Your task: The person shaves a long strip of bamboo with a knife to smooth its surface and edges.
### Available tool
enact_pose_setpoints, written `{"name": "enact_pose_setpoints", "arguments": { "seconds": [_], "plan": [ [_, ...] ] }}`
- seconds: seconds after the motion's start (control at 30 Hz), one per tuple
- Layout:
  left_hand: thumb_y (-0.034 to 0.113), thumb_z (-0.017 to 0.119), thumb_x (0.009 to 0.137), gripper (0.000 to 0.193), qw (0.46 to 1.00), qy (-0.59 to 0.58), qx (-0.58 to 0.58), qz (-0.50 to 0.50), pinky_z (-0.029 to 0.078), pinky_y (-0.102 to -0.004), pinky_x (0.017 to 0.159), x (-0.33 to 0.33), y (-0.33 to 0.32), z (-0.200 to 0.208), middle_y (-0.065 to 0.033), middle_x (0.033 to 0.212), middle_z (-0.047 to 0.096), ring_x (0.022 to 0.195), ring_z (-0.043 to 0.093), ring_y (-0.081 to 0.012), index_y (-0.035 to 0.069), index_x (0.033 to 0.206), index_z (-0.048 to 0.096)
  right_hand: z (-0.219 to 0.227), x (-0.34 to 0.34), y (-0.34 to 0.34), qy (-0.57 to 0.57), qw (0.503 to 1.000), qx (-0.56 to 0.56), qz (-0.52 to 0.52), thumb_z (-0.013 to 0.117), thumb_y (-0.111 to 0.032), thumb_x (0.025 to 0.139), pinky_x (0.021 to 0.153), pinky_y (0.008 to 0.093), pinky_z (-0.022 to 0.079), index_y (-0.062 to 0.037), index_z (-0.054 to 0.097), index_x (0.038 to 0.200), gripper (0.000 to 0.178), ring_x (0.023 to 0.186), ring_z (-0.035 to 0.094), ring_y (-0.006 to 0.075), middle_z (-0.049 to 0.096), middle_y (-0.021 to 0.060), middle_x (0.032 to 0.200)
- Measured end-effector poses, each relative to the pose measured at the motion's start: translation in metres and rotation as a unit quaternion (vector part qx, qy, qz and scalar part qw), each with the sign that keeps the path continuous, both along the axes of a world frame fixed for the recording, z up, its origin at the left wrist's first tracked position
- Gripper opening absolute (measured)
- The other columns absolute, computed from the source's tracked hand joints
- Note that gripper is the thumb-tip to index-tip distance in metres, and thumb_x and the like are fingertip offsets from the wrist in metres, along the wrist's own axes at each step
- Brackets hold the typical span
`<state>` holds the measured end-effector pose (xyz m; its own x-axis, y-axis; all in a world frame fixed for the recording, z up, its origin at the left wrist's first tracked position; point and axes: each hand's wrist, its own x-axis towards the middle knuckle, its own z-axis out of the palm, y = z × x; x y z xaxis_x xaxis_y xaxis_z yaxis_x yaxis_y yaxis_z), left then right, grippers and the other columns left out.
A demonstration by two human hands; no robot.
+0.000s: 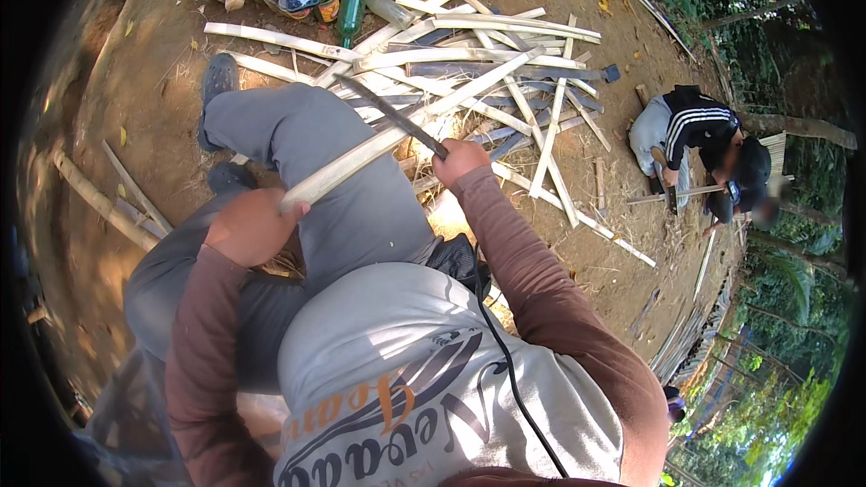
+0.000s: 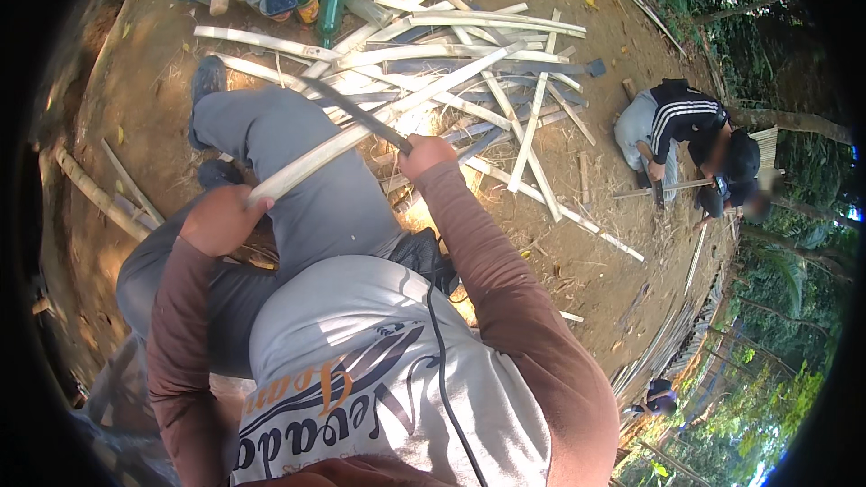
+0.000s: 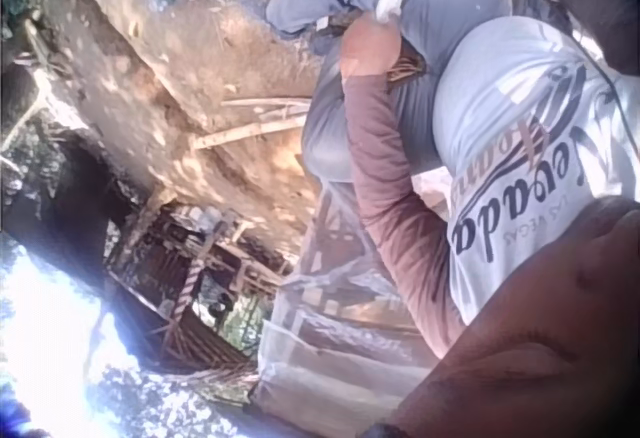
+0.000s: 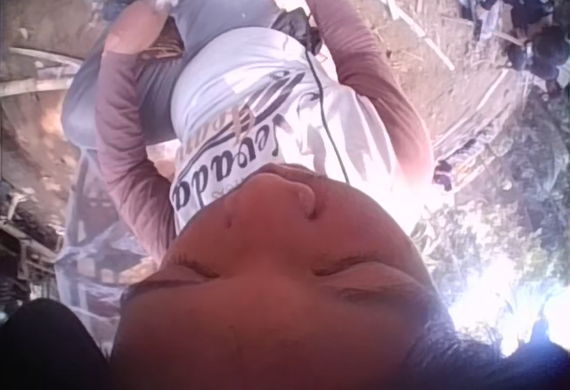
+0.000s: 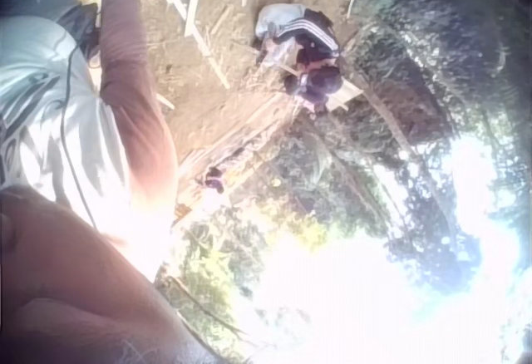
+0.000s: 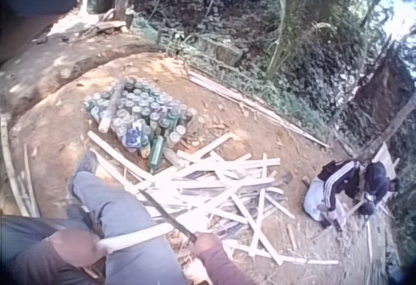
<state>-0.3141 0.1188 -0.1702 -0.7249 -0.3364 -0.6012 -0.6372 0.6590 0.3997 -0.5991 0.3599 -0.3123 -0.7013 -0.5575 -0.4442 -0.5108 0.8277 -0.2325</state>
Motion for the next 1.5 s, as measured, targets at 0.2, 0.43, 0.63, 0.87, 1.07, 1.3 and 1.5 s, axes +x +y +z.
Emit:
{"name": "enact_pose_setpoints", "arguments": {
  "seconds": [0.2,0.43,0.63,0.87,1.07,1.3,1.5],
  "plan": [
    [0.049,0.057,0.104,0.053,1.0,-0.005,0.018,0.02,0.051,-0.0524,0.083,-0.009,-0.002,0.007,-0.0273,0.092,0.07,0.091,0.068,-0.0465,-0.002,0.1,0.07,-0.026,-0.028,0.015,0.018,0.996,-0.013,-0.089,0.065,-0.03,0.092,0.095,0.0473,0.057,-0.0054,0.076,0.108,0.031,0.102,0.073,0.0387,0.077,0.0203,0.103],
    [0.049,0.058,0.104,0.054,0.999,-0.011,0.036,0.022,0.051,-0.0517,0.081,-0.012,-0.007,0.012,-0.0275,0.09,0.069,0.09,0.067,-0.0465,-0.004,0.099,0.071,-0.05,-0.069,0.041,0.04,0.984,-0.024,-0.172,0.068,-0.034,0.091,0.093,0.0486,0.057,-0.0057,0.077,0.104,0.033,0.1,0.072,0.0409,0.076,0.0212,0.103],
    [0.044,0.063,0.103,0.051,0.992,-0.017,0.102,0.075,0.048,-0.0497,0.076,0.011,-0.017,0.023,-0.0265,0.08,0.064,0.077,0.061,-0.0443,-0.005,0.093,0.069,-0.023,-0.049,0.045,0.075,0.996,0.005,-0.044,0.071,-0.035,0.09,0.092,0.047,0.059,-0.0119,0.078,0.107,0.029,0.101,0.073,0.0392,0.077,0.0182,0.106],
    [0.036,0.069,0.101,0.047,0.995,-0.023,0.088,0.047,0.044,-0.0478,0.067,0.069,-0.032,0.058,-0.0252,0.073,0.055,0.068,0.054,-0.0419,-0.004,0.079,0.056,-0.033,-0.085,0.072,0.104,0.988,0.05,-0.107,0.071,-0.032,0.092,0.091,0.0463,0.059,-0.0087,0.077,0.102,0.026,0.096,0.074,0.0378,0.077,0.0197,0.1],
    [0.031,0.078,0.092,0.036,0.981,0.09,-0.168,-0.028,0.046,-0.0475,0.067,0.079,-0.014,0.082,-0.0195,0.076,0.056,0.071,0.059,-0.0404,0.0,0.091,0.058,-0.021,-0.018,0.051,0.025,0.997,-0.048,-0.05,0.072,-0.031,0.091,0.084,0.0484,0.058,-0.0066,0.076,0.099,0.026,0.088,0.072,0.0404,0.075,0.0204,0.091],
    [0.032,0.083,0.084,0.04,0.94,0.146,-0.307,-0.034,0.051,-0.0479,0.07,0.022,0.057,0.049,-0.0142,0.086,0.064,0.077,0.066,-0.0388,0.006,0.103,0.06,-0.035,-0.01,0.05,0.001,0.992,-0.079,-0.094,0.071,-0.031,0.091,0.084,0.0473,0.058,-0.0064,0.077,0.1,0.027,0.088,0.072,0.0407,0.075,0.0207,0.091],
    [0.035,0.082,0.087,0.035,0.963,0.103,-0.249,0.007,0.052,-0.0478,0.063,0.041,0.033,0.069,-0.0163,0.076,0.067,0.072,0.068,-0.0389,0.007,0.095,0.062,-0.026,-0.056,0.074,0.047,0.992,0.03,-0.117,0.067,-0.036,0.093,0.09,0.049,0.058,-0.0079,0.077,0.108,0.033,0.096,0.073,0.0417,0.076,0.0221,0.1]
  ]
}}
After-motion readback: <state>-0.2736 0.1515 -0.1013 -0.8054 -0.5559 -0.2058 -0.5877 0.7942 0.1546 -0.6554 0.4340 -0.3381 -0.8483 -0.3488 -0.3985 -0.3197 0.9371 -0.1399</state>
